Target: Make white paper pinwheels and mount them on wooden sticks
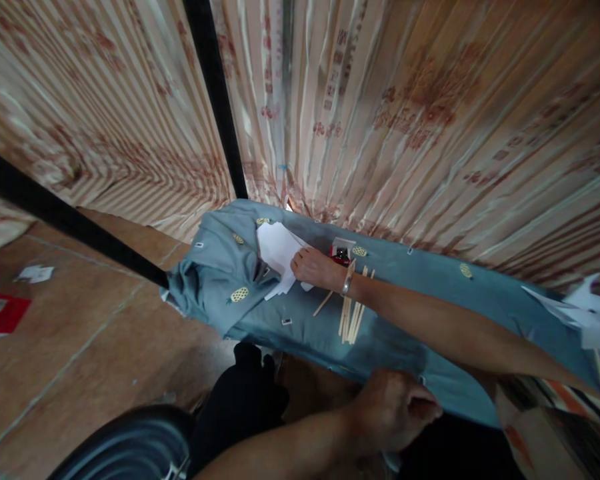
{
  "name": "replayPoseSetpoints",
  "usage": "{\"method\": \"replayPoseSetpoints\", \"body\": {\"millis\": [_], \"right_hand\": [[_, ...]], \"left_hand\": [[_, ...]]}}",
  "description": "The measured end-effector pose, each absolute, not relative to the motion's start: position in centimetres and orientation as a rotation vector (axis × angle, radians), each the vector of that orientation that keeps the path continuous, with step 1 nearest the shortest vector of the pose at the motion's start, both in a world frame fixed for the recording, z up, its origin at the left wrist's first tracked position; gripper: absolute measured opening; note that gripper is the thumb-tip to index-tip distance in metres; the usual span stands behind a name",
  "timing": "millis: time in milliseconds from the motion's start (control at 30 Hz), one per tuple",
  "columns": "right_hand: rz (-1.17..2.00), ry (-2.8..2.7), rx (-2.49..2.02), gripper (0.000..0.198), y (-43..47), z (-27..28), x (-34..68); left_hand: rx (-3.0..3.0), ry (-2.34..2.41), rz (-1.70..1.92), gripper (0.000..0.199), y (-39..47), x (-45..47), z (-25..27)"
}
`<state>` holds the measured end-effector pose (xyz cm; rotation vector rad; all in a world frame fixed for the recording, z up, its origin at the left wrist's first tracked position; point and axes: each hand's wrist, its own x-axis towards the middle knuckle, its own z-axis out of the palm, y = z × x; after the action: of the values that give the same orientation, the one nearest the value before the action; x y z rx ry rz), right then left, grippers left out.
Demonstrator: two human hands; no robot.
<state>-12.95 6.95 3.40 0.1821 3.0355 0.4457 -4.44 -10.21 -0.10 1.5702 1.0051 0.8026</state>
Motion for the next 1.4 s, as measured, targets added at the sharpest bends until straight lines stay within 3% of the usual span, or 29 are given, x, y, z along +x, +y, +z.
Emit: {"method": "replayPoseSetpoints", "body": {"millis": [567,900,1033,1200,1400], "right_hand": [[0.498,3.018,0.186,0.025,8.1,7.1,-10.9],[0.375,3.060,0.128,0.026,7.9,3.6,-11.8],[0.348,3.049,0.165,0.023,8.1,4.7,-11.0],[0.417,3.094,0.431,0.028,7.4,8.9,-5.0],[0.280,3.392,1.388,0.028,4.2,9.9,8.1]], "left_hand": [[1.670,1.004,0.855,0.018,-9.7,-4.2,-0.6],[1.695,1.026,0.812,0.016,-9.6,-3.2,-0.9],[1.684,0.998,0.831,0.018,-9.3,-3.2,-0.9],[1.530,1.069,0.819,0.017,-8.8,-3.3,-0.6],[1.410,1.183,0.924,0.016,-7.9,-4.8,0.3]]}}
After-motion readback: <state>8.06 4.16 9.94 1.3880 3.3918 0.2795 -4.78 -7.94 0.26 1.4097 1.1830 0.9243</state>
